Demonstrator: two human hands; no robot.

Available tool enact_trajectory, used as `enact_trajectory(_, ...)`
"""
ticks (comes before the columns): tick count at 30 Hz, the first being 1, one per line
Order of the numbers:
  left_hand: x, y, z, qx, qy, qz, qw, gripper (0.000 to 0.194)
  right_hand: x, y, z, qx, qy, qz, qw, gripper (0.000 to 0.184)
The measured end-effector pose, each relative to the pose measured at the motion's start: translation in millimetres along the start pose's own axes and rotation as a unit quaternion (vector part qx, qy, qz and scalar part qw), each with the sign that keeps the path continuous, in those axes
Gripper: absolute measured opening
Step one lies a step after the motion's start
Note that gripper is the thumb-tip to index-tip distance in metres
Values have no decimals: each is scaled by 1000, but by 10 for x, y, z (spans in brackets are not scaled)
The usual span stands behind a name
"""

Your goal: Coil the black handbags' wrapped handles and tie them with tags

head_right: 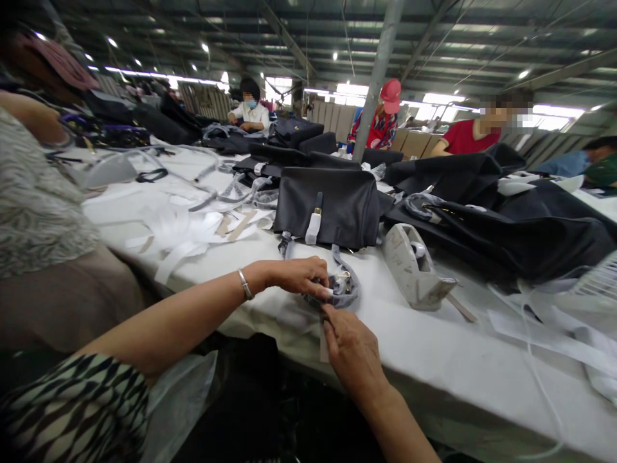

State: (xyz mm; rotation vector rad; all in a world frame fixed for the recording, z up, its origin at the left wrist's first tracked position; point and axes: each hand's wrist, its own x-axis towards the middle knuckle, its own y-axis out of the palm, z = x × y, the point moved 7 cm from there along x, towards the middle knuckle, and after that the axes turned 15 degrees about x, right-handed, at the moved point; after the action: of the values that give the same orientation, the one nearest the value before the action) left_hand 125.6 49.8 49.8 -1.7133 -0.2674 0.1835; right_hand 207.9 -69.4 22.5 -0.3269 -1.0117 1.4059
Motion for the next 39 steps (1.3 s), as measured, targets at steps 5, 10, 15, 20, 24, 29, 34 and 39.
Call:
enact_trajectory(5, -75, 57, -85, 64, 15, 9, 998, 27, 35, 35, -65, -3, 7, -1, 1000, 30)
enact_trajectory(10, -52, 85, 12, 26, 17, 13, 999, 25, 62, -18, -25, -54, -22, -4, 998, 28)
enact_trajectory(15, -8, 70, 64, 8, 3, 30, 1000, 28, 117, 33, 148, -211, -88, -20, 973, 22)
enact_trajectory(20, -19, 29, 28, -43, -14, 32, 998, 31, 149, 32, 147, -235, -92, -57, 966, 19)
enact_trajectory(24, -49, 29, 41, -78, -12, -2, 997, 28, 127, -8, 104, -173, -109, -74, 976, 20)
enact_trajectory(29, -65, 86, 99, -112, -26, -49, 992, 25, 124, -3, 126, -156, -116, -60, 979, 21)
enact_trajectory(34, -166, 126, -36, 2, -54, -90, 994, 26, 66, 12, 196, -166, -170, -65, 969, 23)
enact_trajectory(39, -271, 177, -182, 75, -40, -147, 985, 22, 59, -9, 75, -120, -164, -57, 977, 20)
